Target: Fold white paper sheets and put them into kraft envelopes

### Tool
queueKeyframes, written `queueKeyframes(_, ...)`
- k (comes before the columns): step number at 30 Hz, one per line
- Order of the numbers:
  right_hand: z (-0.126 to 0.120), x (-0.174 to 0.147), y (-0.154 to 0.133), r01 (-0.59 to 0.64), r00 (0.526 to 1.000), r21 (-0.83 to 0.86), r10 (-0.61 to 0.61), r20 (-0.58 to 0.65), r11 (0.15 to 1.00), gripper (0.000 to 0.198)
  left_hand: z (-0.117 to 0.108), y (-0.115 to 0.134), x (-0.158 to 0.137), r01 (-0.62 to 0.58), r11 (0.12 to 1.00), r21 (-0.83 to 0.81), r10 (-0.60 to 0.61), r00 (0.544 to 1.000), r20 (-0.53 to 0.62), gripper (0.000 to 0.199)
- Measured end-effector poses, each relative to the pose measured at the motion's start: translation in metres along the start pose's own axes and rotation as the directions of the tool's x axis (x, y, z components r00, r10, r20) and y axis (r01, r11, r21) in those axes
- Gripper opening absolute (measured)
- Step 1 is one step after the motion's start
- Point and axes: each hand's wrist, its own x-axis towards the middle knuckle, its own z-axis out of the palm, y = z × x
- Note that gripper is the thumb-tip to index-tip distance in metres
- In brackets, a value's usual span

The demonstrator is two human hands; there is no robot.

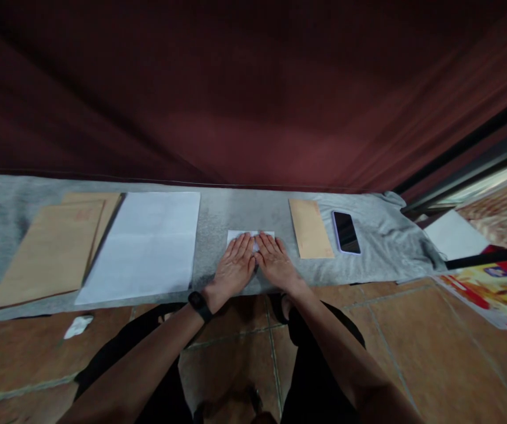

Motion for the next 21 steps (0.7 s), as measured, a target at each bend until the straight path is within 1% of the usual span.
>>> queueKeyframes(4,0.000,-0.002,0.008,-0.031,1.000,-0.036,0.031,0.000,0.999,0.057,0.006,-0.006,-0.002,0.042,0.999,0.018,-0.043,0.999,0.020,0.060)
queueKeyframes(11,-0.003,-0.002,0.024,-0.072,0.997,-0.037,0.072,-0.011,0.997,0.059,-0.002,-0.024,-0.010,0.132,0.990,0.045,-0.133,0.991,0.033,0.064)
queueKeyframes(16,-0.009,0.014,0.030,-0.096,0.995,0.030,0.097,-0.021,0.995,0.053,-0.009,-0.030,-0.010,0.163,0.984,0.070,-0.164,0.986,0.005,0.063)
queueKeyframes(21,-0.021,0.032,0.031,-0.161,0.987,0.060,0.162,-0.012,0.985,0.050,-0.014,-0.033,-0.003,0.185,0.981,0.054,-0.187,0.982,0.029,0.060)
